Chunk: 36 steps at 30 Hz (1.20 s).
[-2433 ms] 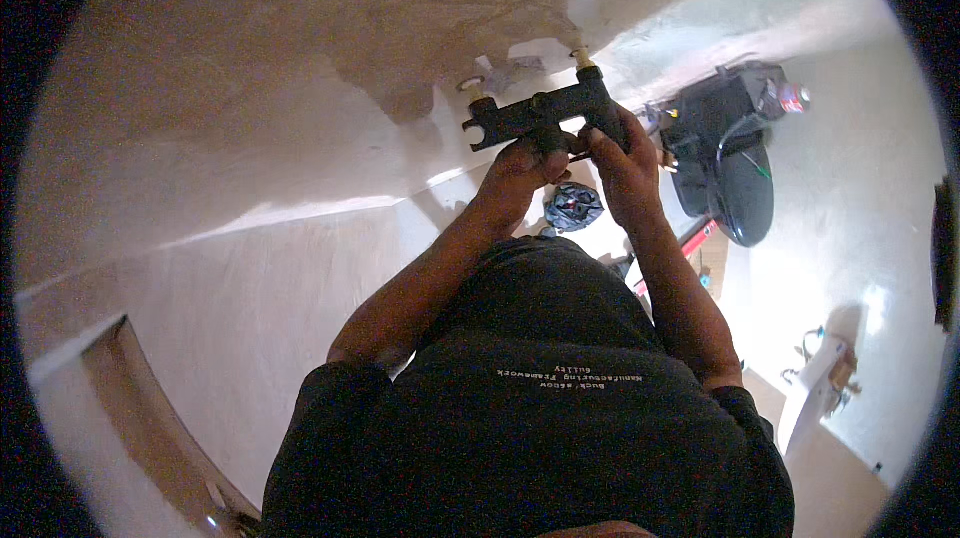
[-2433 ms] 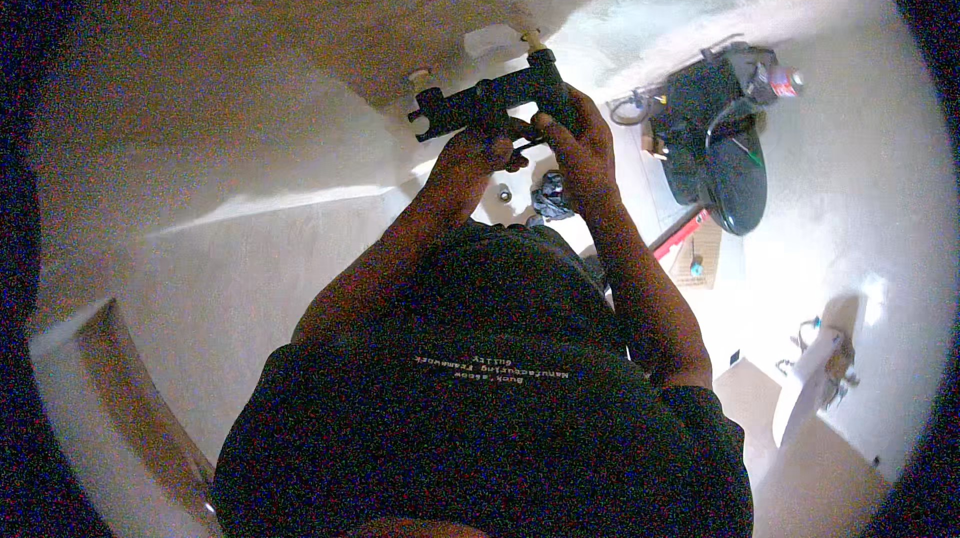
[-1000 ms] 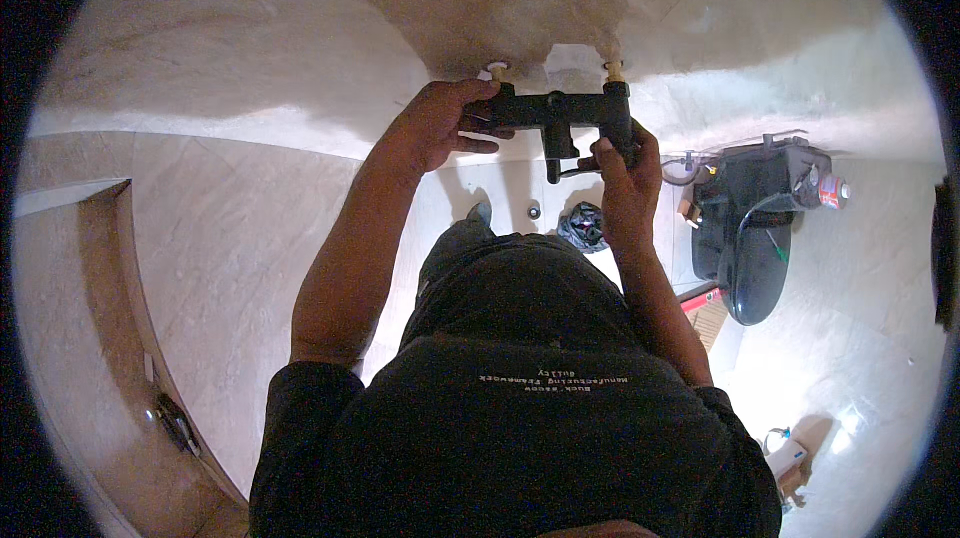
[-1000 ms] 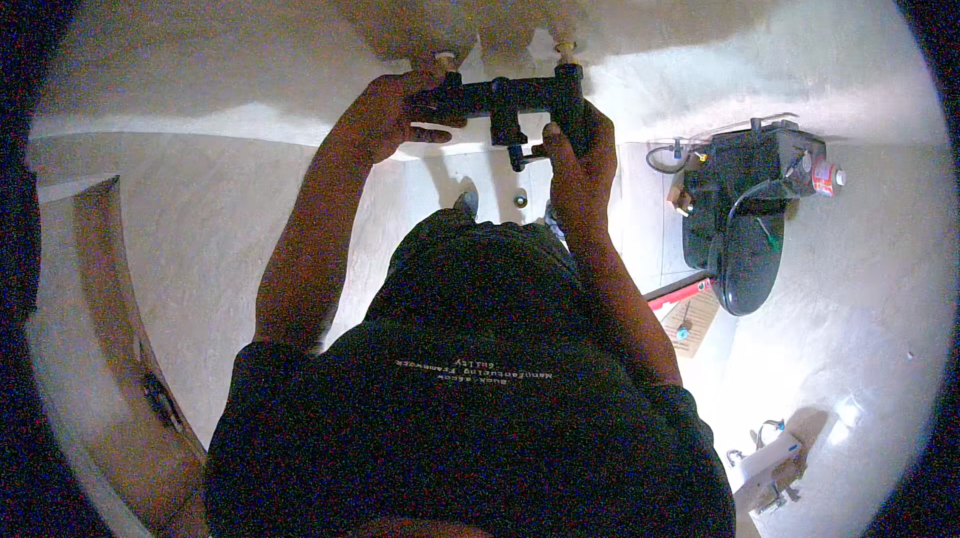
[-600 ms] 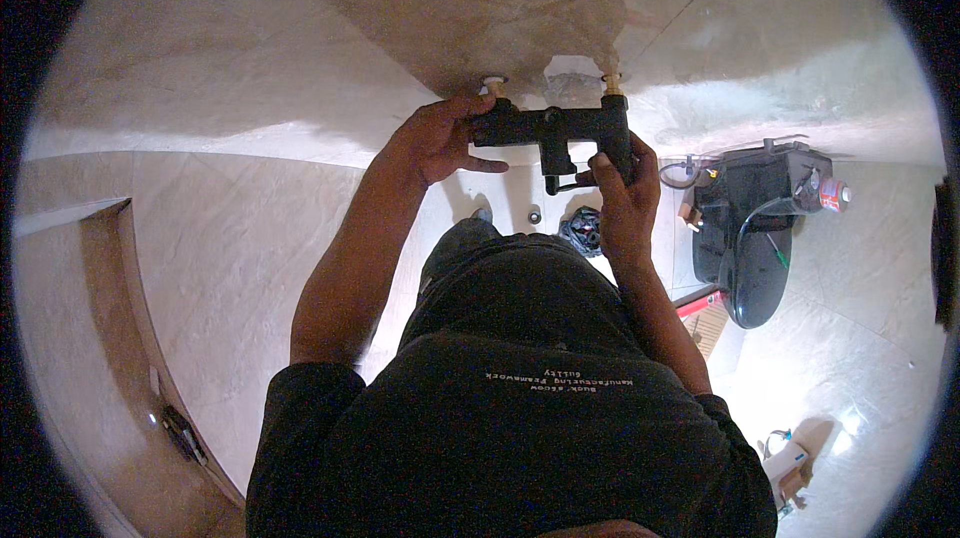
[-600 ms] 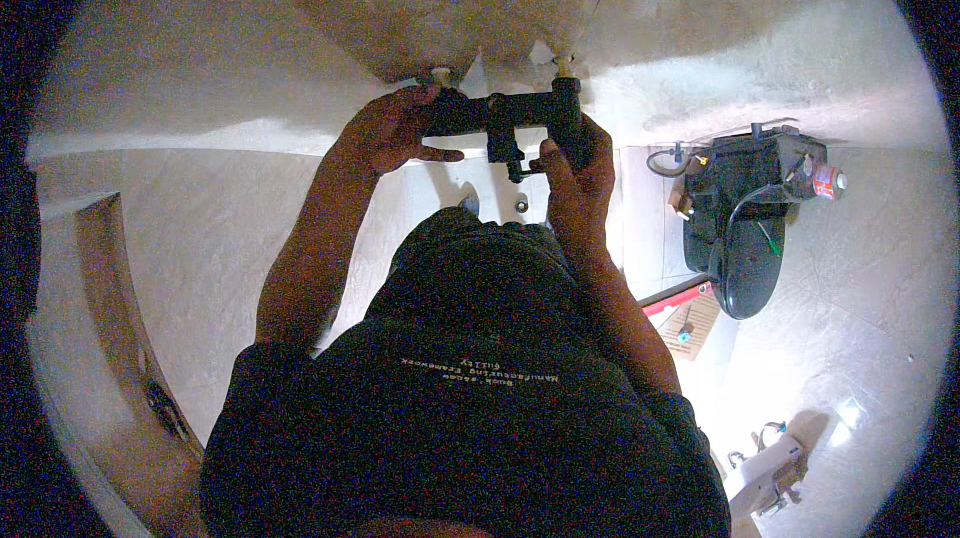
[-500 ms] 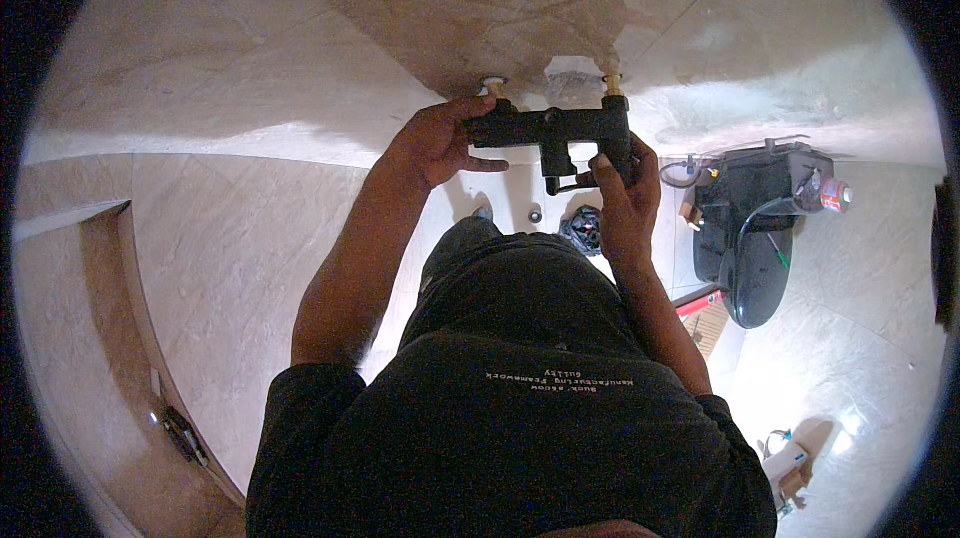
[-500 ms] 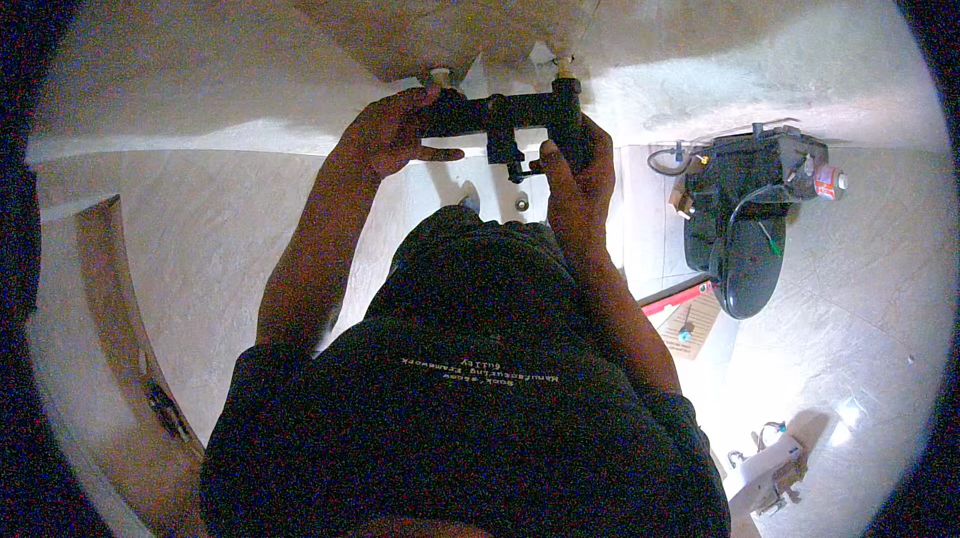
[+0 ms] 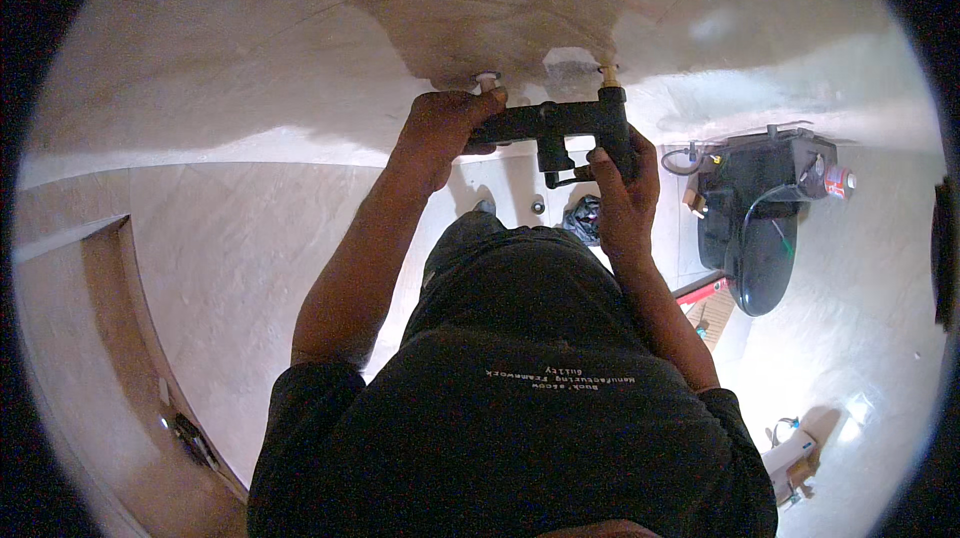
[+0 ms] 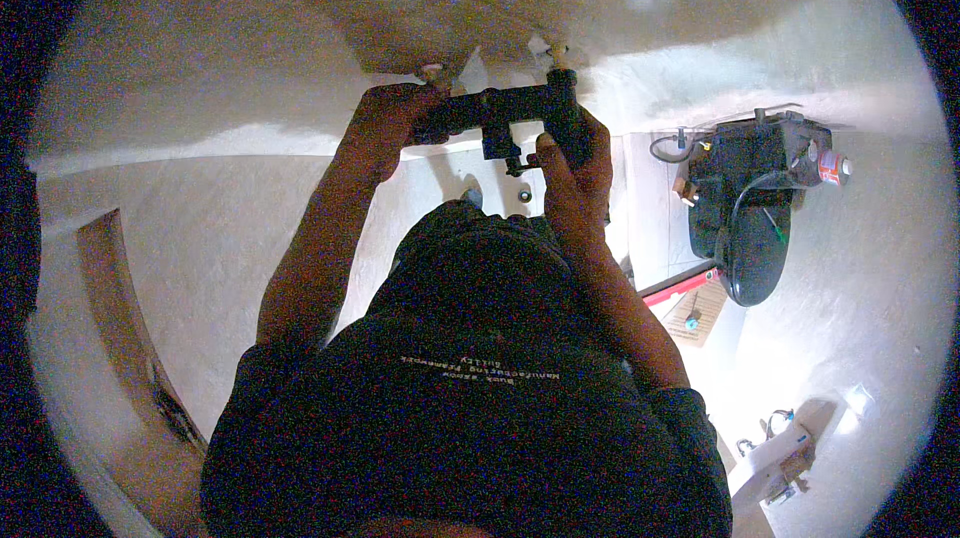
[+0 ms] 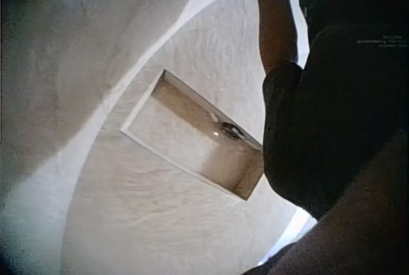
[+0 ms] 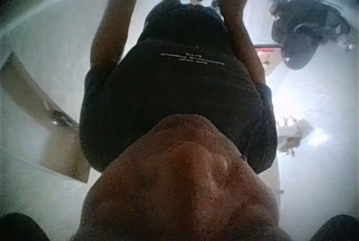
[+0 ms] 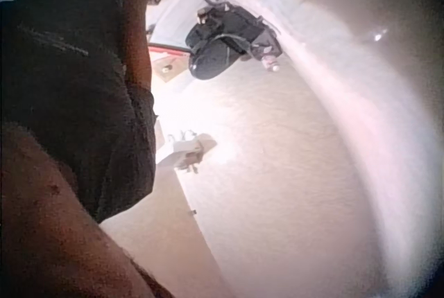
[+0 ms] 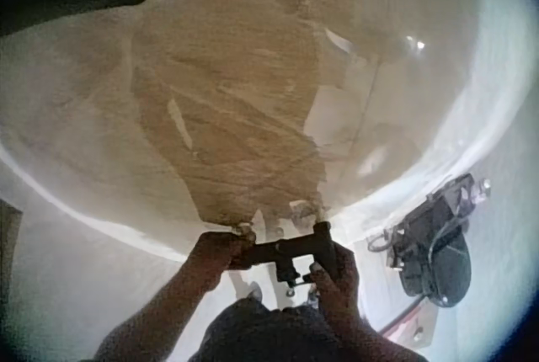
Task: The person positions a shower mixer bracket against the wall, checks the level with a spirit level, and tightens the brass fittings using a wrench.
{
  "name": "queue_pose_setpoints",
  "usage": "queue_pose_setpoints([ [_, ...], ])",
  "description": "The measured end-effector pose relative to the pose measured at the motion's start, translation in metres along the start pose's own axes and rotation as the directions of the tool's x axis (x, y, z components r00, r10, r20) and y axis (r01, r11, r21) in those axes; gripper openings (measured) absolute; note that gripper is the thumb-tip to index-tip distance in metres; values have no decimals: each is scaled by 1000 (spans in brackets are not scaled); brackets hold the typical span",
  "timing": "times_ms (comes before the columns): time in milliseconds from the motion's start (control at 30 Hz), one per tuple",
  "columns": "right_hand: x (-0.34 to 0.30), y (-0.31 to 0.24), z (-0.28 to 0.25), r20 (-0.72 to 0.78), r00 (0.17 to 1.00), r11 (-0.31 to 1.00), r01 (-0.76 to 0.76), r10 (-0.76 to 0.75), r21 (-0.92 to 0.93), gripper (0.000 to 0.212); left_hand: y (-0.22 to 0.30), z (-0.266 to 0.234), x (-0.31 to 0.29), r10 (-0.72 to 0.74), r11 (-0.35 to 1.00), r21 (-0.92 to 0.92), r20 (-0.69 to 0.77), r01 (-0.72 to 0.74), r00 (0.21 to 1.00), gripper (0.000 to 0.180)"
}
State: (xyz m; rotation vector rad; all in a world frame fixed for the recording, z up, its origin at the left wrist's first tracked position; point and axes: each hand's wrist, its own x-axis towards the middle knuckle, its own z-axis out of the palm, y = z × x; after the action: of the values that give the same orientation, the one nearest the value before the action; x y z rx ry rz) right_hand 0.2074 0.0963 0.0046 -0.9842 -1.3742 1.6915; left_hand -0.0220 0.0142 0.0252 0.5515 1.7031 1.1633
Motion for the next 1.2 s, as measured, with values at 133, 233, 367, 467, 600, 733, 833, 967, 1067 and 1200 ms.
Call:
queue_pose_setpoints([
  [133,1,8,-1,-19,1000,999,-1,0,-42,48,-10,-6,6,252,853,462,42,-242,967,44],
  [233,0,4,1,-19,1000,998,9,-10,-56,48,-18,-3,10,0,991,-134,56,7,998,42],
  [367,-1,0,2,-29,1000,996,-4,1,-91,47,-20,2,5,-35,885,-457,125,89,992,42],
  [467,0,1,2,-25,998,994,55,-58,-91,46,-11,9,-4,-77,920,-383,37,86,996,44],
  [600,-1,4,1,-25,998,991,47,-51,-124,47,-12,-2,2,-38,996,-82,13,38,999,43],
  [733,-1,1,1,-27,997,978,69,-76,-199,48,-18,8,-5,-45,950,-311,-37,31,998,55],
  [833,-2,4,0,-34,998,991,44,-49,-125,47,-17,9,-4,15,920,-391,57,9,998,42],
  [967,-1,5,1,-39,998,990,48,-54,-136,47,-13,11,-9,-93,870,-484,20,91,995,46],
  [1067,1,8,-1,-38,996,985,79,-86,-151,47,-17,10,-6,-77,929,-362,14,77,997,47],
  [1200,4,10,-5,-17,996,981,86,-90,-173,47,-21,10,-3,-42,857,-508,87,80,995,48],
])
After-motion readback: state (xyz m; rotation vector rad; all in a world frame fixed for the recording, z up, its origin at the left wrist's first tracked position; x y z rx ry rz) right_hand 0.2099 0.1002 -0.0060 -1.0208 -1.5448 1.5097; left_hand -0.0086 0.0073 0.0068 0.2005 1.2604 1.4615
